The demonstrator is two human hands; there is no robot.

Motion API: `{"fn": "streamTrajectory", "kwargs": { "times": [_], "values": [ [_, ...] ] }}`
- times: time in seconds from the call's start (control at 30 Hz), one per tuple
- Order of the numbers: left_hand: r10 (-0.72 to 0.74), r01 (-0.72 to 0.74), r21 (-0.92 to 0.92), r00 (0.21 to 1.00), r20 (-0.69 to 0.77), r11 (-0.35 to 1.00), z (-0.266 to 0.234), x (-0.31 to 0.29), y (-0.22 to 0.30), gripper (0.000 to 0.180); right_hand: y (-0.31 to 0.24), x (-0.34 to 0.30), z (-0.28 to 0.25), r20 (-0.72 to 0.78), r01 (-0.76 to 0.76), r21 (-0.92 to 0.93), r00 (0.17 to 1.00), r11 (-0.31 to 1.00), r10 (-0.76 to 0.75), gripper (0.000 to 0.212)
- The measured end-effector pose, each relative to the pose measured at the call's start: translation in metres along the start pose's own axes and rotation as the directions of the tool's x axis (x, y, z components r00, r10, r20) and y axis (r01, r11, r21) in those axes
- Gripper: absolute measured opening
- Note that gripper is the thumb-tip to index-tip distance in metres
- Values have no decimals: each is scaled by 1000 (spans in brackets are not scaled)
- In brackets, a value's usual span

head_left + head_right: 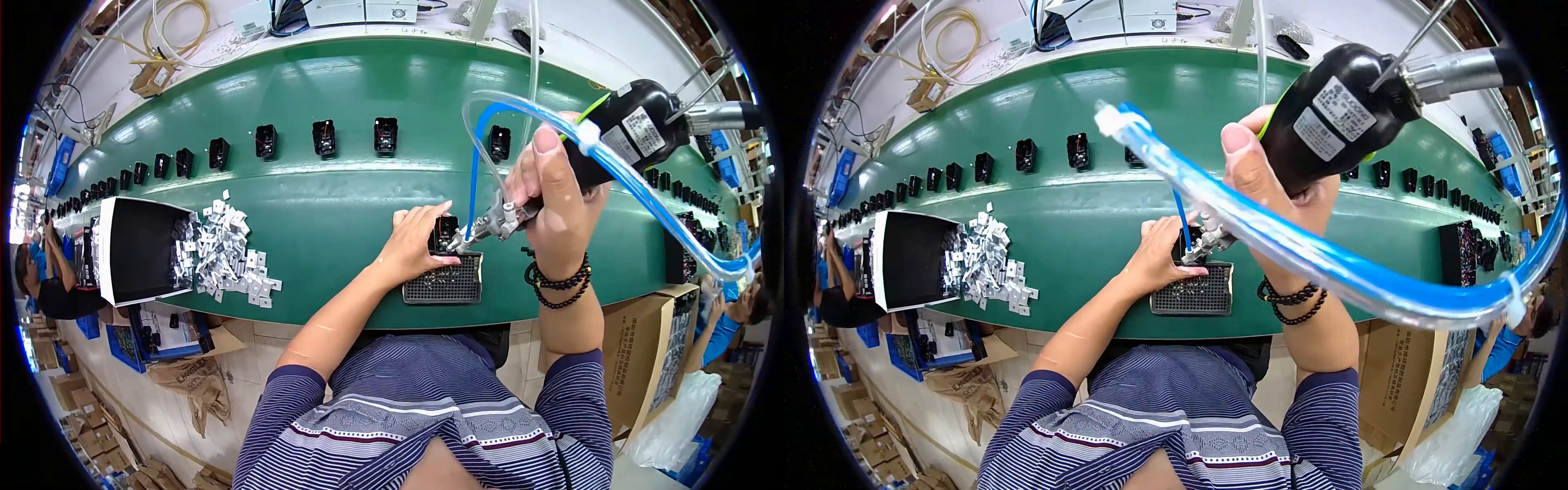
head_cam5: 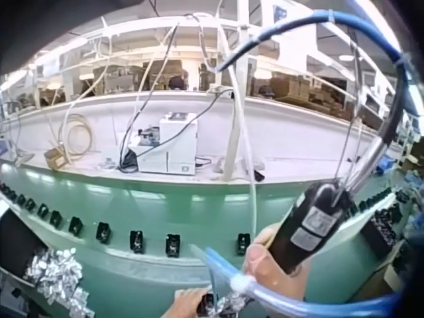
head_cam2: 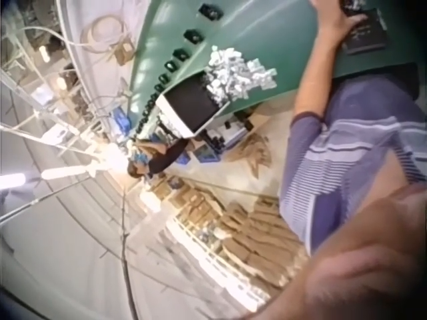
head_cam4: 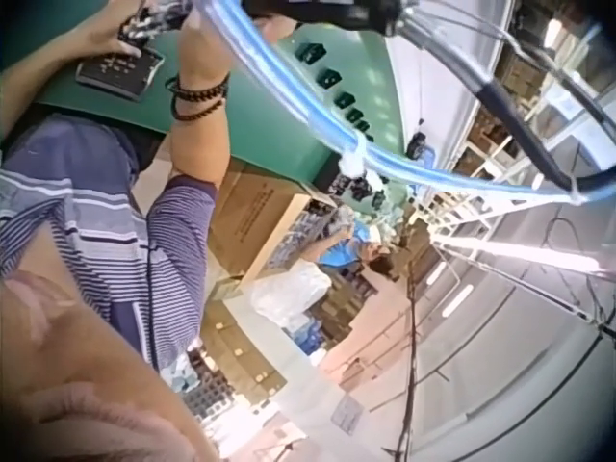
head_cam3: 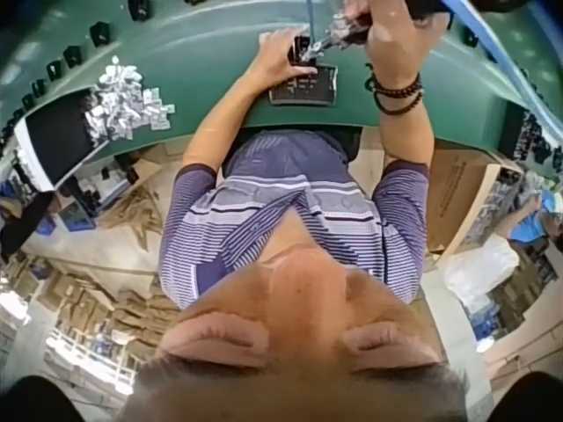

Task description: The person assembles electronic device casings by placing screws into them and tightening the screws with a pneumatic screwdriver.

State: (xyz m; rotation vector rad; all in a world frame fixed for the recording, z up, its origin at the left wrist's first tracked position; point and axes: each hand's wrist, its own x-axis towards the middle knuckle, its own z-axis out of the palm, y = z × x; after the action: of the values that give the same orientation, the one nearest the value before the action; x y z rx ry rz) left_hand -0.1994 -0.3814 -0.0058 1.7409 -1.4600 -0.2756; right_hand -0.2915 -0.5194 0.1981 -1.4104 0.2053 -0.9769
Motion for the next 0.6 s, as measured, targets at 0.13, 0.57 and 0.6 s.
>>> {"fn": "streamTrajectory", "kwargs": {
  "times": [0.13, 0.57, 0.6],
  "values": [
    [21, -20, 14, 999, -33, 1000, 2, 9, -1, 102, -2, 3, -3, 26, 12, -6, 1000, 1000, -12, 17],
    [25, -26, -4, 998, -57, 1000, 6, 9, -6, 100, 39, -19, -6, -16, -89, -51, 996, 995, 89, 10],
    [27, -28, -5, 998, -56, 1000, 7, 9, -6, 100, 39, -20, -6, -18, -88, -52, 996, 995, 87, 10]
  ]
}}
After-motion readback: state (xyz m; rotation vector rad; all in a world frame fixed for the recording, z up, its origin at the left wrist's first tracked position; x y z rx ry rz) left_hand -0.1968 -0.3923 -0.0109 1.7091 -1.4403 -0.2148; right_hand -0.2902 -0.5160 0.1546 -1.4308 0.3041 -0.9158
